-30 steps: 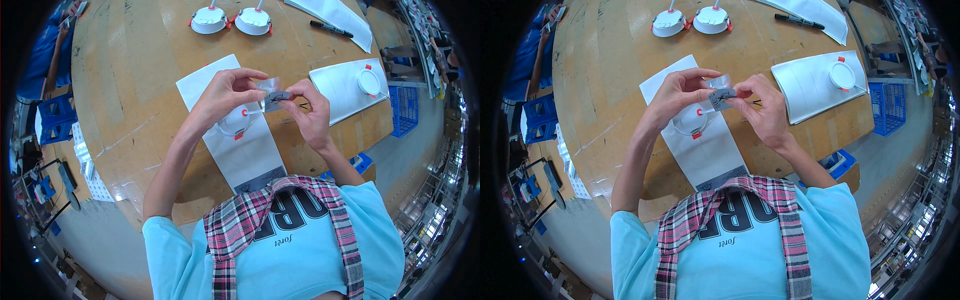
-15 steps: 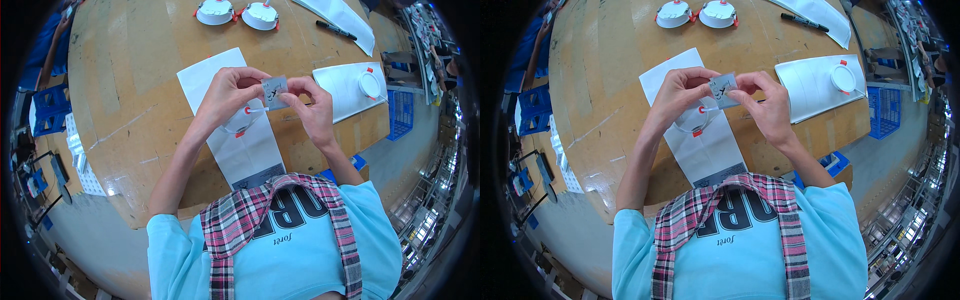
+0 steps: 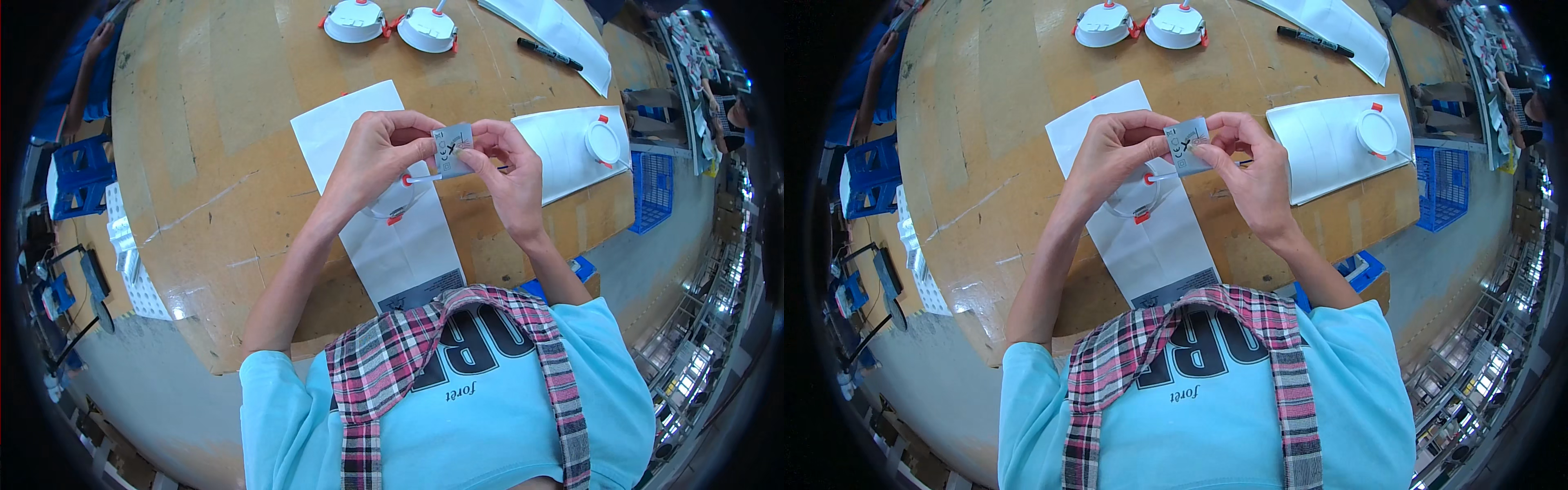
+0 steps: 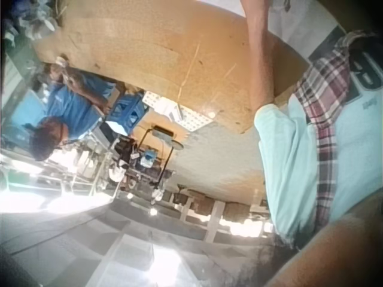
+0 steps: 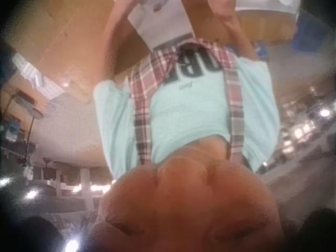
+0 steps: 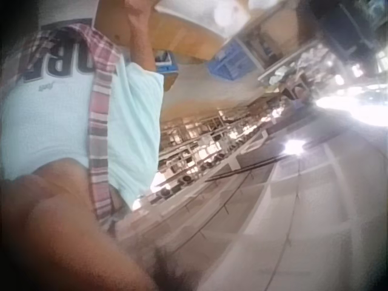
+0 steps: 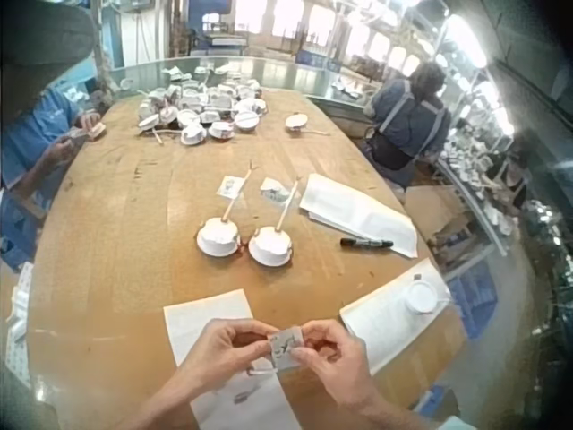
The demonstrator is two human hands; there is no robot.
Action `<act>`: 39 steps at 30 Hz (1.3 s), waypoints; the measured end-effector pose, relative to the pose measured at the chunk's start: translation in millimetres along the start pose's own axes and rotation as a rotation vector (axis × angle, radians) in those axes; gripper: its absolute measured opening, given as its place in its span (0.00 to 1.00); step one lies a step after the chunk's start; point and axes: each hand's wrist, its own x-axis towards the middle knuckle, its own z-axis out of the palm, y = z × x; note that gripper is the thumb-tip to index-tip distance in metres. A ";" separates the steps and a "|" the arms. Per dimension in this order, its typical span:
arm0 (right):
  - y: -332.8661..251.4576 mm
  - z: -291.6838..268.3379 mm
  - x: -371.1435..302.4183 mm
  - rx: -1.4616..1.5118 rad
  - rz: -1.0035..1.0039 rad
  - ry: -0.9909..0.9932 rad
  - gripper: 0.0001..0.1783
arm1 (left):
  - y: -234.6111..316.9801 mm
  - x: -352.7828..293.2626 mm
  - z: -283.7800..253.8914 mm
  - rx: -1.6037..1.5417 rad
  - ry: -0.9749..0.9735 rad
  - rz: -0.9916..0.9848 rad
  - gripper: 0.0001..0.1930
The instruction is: The recorder is attaching technical labels to the wires of LED lighting components at a workbench in a factory.
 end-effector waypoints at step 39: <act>0.7 -2.1 3.2 -0.006 -0.013 0.076 0.08 | 8.5 -9.9 -4.6 0.055 -0.093 -0.008 0.17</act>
